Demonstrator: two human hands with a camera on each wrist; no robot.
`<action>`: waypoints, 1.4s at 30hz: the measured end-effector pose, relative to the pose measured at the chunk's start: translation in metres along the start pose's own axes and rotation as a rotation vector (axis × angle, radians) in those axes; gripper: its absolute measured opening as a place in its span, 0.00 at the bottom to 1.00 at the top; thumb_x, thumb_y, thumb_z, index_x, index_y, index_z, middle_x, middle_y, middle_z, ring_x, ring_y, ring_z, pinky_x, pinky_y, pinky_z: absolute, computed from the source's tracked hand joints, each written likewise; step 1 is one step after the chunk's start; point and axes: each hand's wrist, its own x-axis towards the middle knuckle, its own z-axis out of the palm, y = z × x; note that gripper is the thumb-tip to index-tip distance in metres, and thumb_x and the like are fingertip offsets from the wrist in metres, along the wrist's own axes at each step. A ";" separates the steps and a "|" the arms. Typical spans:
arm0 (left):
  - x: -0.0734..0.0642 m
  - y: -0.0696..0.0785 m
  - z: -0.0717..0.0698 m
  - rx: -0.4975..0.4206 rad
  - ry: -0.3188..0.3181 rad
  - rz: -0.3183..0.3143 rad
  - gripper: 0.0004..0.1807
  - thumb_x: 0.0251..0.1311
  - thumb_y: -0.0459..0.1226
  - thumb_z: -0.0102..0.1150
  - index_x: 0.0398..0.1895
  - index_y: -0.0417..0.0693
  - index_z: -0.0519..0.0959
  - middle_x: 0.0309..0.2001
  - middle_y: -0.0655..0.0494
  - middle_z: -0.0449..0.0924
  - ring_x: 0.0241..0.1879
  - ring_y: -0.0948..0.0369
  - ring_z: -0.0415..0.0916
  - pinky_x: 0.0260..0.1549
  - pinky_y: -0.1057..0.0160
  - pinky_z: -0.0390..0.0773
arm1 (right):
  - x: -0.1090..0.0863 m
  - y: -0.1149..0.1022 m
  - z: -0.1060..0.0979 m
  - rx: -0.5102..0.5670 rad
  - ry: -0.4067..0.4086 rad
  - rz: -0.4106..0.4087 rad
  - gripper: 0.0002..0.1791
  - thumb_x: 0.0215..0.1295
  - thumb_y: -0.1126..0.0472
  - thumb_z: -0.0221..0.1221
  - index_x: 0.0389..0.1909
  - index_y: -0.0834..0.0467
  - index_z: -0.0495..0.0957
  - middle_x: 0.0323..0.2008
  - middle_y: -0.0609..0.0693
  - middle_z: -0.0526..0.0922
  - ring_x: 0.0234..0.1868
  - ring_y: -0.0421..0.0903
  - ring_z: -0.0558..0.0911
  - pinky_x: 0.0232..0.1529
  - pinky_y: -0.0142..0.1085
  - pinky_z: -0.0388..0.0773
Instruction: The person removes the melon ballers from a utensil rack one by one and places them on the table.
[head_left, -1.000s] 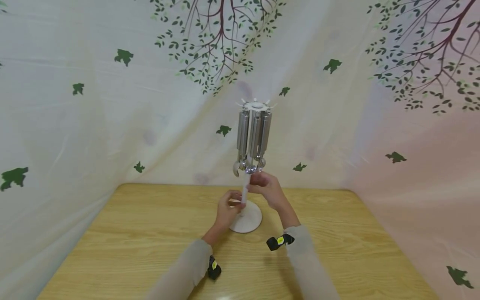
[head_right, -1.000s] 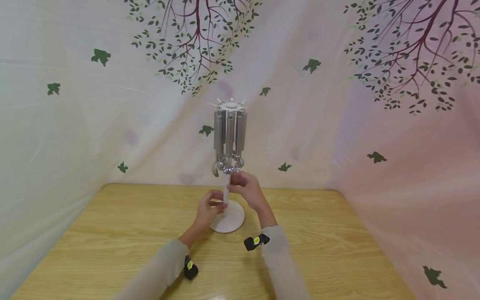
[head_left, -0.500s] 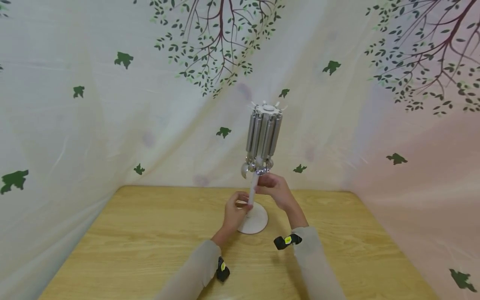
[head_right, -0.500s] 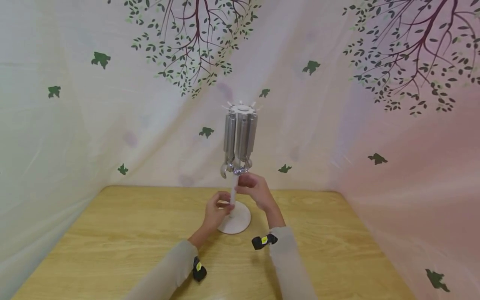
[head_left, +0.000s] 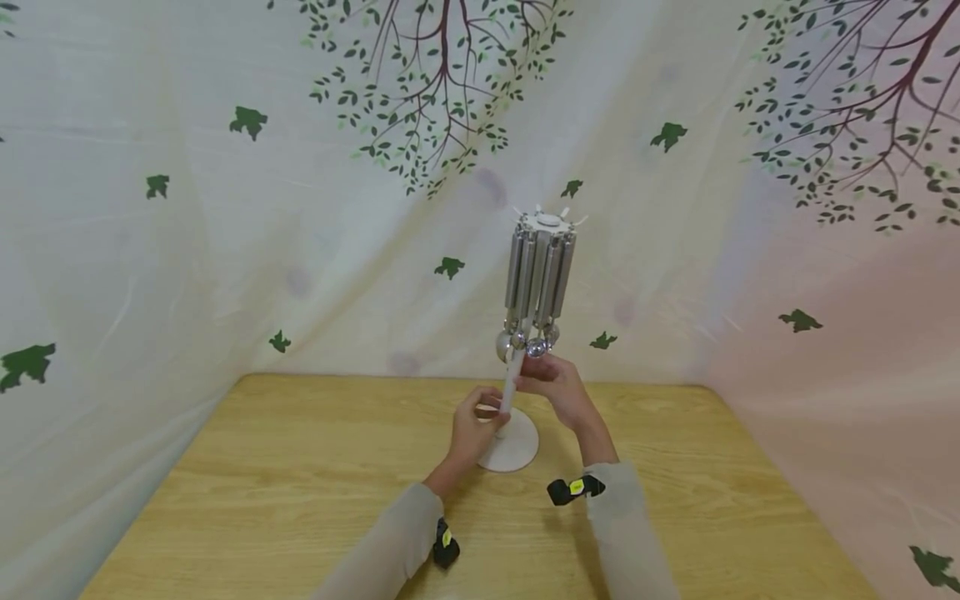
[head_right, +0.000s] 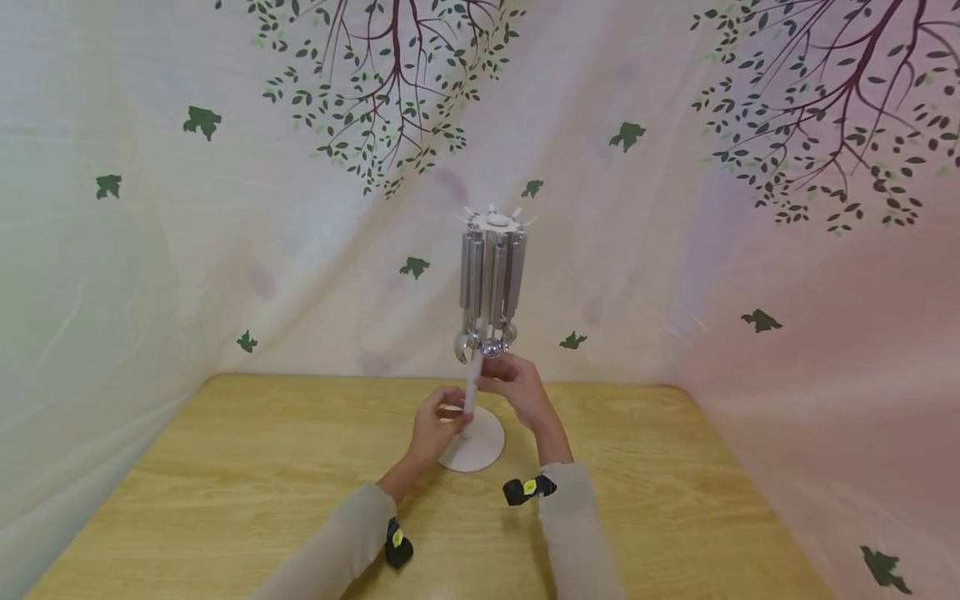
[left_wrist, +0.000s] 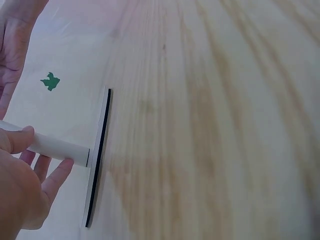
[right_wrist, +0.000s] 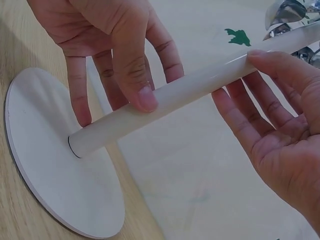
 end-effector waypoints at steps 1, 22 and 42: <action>0.000 0.001 0.000 0.007 -0.001 -0.011 0.17 0.53 0.21 0.70 0.46 0.38 0.80 0.39 0.39 0.85 0.43 0.45 0.85 0.45 0.57 0.88 | 0.000 0.001 0.000 0.001 -0.001 0.001 0.22 0.65 0.73 0.64 0.60 0.71 0.75 0.45 0.42 0.88 0.48 0.41 0.86 0.52 0.37 0.86; 0.020 0.034 -0.031 0.072 -0.068 0.022 0.18 0.56 0.21 0.67 0.51 0.36 0.80 0.43 0.36 0.85 0.44 0.43 0.86 0.45 0.56 0.88 | -0.006 0.005 0.004 0.010 0.007 -0.043 0.22 0.69 0.72 0.61 0.62 0.74 0.71 0.46 0.41 0.86 0.49 0.39 0.84 0.53 0.33 0.85; 0.059 0.179 -0.065 -0.043 -0.093 0.212 0.19 0.67 0.31 0.63 0.60 0.40 0.79 0.52 0.40 0.84 0.51 0.49 0.84 0.52 0.56 0.86 | -0.010 0.003 0.007 0.040 0.027 0.002 0.23 0.70 0.71 0.60 0.63 0.73 0.70 0.47 0.39 0.86 0.49 0.38 0.84 0.54 0.33 0.84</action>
